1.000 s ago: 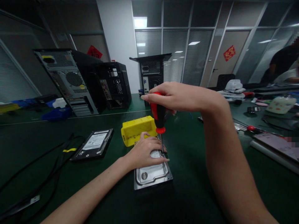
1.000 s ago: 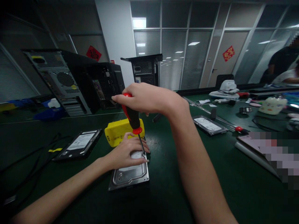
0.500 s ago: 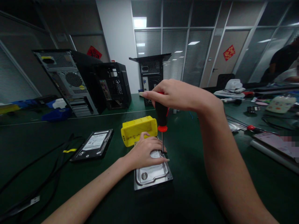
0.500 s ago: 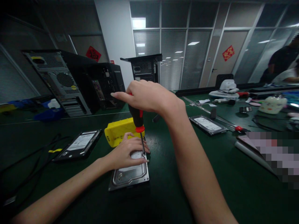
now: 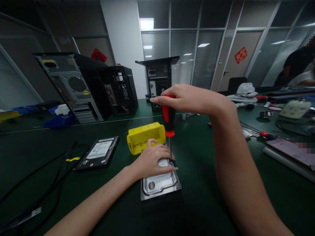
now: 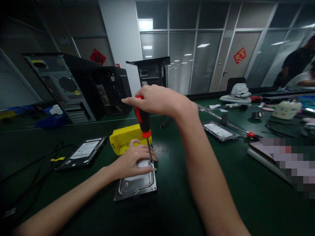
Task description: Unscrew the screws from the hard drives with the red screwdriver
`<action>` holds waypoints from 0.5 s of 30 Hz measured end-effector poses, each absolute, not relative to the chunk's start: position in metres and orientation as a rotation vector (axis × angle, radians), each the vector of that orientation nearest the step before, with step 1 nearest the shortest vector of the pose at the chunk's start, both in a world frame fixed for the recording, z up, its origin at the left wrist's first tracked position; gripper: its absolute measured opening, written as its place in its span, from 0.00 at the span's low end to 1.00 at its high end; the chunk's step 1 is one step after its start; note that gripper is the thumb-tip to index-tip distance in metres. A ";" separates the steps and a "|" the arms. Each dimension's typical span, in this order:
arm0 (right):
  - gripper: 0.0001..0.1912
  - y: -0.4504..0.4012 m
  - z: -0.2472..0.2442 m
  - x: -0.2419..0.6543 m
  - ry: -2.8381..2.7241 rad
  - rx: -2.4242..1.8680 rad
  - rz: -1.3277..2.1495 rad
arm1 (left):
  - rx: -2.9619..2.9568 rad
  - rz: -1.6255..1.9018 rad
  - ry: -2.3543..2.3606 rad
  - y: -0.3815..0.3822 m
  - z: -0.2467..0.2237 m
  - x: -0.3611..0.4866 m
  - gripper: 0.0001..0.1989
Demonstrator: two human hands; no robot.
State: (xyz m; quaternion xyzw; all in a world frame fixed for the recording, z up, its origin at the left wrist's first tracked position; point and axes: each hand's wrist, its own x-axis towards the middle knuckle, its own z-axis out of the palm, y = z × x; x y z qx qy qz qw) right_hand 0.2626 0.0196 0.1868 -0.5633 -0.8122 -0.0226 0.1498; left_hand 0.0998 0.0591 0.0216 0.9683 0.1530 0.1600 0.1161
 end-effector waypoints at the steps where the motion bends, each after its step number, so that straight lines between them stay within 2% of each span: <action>1: 0.32 0.019 0.187 0.262 -2.323 -1.621 -0.032 | 2.834 0.468 0.448 0.059 0.022 0.100 0.15; 6: 0.24 0.016 0.188 0.261 -2.331 -1.532 0.213 | 2.828 0.473 0.445 0.058 0.022 0.100 0.15; 11: 0.17 0.014 0.189 0.258 -2.463 -1.289 0.287 | 2.828 0.483 0.452 0.057 0.023 0.101 0.14; 15: 0.23 0.015 0.187 0.254 -2.475 -1.313 0.256 | 2.826 0.479 0.452 0.057 0.025 0.101 0.14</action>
